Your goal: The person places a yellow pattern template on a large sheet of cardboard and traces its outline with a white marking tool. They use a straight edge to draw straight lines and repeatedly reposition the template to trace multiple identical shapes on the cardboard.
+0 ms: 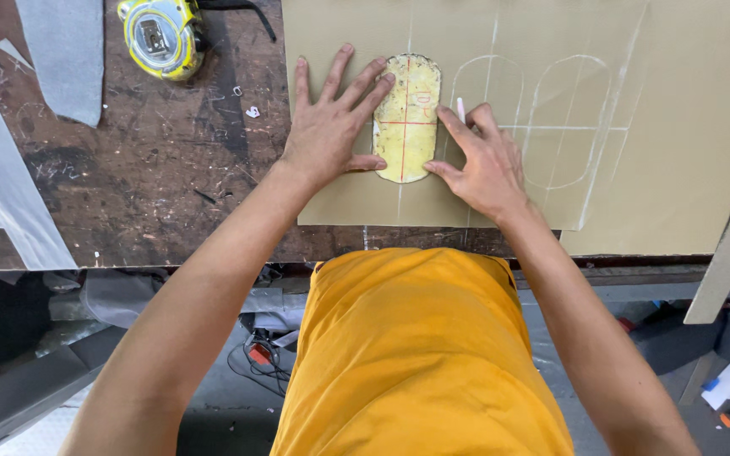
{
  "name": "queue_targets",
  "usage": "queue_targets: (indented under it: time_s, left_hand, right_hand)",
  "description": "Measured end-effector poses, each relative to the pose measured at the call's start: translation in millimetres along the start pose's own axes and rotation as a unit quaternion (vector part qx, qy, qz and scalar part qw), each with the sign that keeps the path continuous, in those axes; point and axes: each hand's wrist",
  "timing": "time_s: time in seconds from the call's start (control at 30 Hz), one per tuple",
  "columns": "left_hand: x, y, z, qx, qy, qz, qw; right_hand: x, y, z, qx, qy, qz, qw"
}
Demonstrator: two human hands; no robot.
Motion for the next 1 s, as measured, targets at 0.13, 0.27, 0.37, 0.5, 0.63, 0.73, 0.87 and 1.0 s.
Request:
queue_targets:
  time_s: [0.13,0.27,0.37,0.5,0.63,0.73,0.87,1.0]
  left_hand:
    - [3.8,-1.1,-1.8,0.000,-0.003,0.004,1.000]
    - [5.4,-1.8,-4.9,0.007,-0.019,0.017,1.000]
    - [6.3,-0.1,-4.7,-0.004,-0.035,-0.011,0.999]
    - [5.3,-4.8,-5.0,0.005,-0.041,-0.004,0.999]
    - [2.4,-0.9,-6.2,0.013,-0.036,0.004,0.999]
    - [2.4,-3.3,-4.0,0.015,-0.033,-0.004,0.999]
    - [0.6,-3.3,-6.4,0.013,-0.044,-0.010,0.999]
    - [2.4,-3.4,-5.2,0.013,-0.034,-0.001,0.999]
  right_hand:
    - [0.2,1.3,2.2,0.006,-0.004,-0.007,1.000]
    - [1.5,-0.5,3.7,-0.004,-0.008,0.002,1.000]
    - [2.1,-3.4,5.2,-0.002,-0.011,-0.002,1.000]
    - [3.6,-3.5,4.3,-0.016,-0.014,0.003,1.000]
    - [2.6,0.5,6.3,-0.022,-0.020,0.001,1.000]
    - [2.5,-2.5,5.5,-0.017,-0.016,-0.008,1.000]
    - [2.2,-0.3,4.7,-0.016,-0.021,-0.011,1.000]
    - [2.3,-0.5,6.1,-0.014,-0.028,-0.013,0.999]
Point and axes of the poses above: each hand's wrist, its own y-axis towards the middle knuckle, its own x-axis out of the palm, z = x × y, and after that the axes turned 3 degrees about z, right-handed
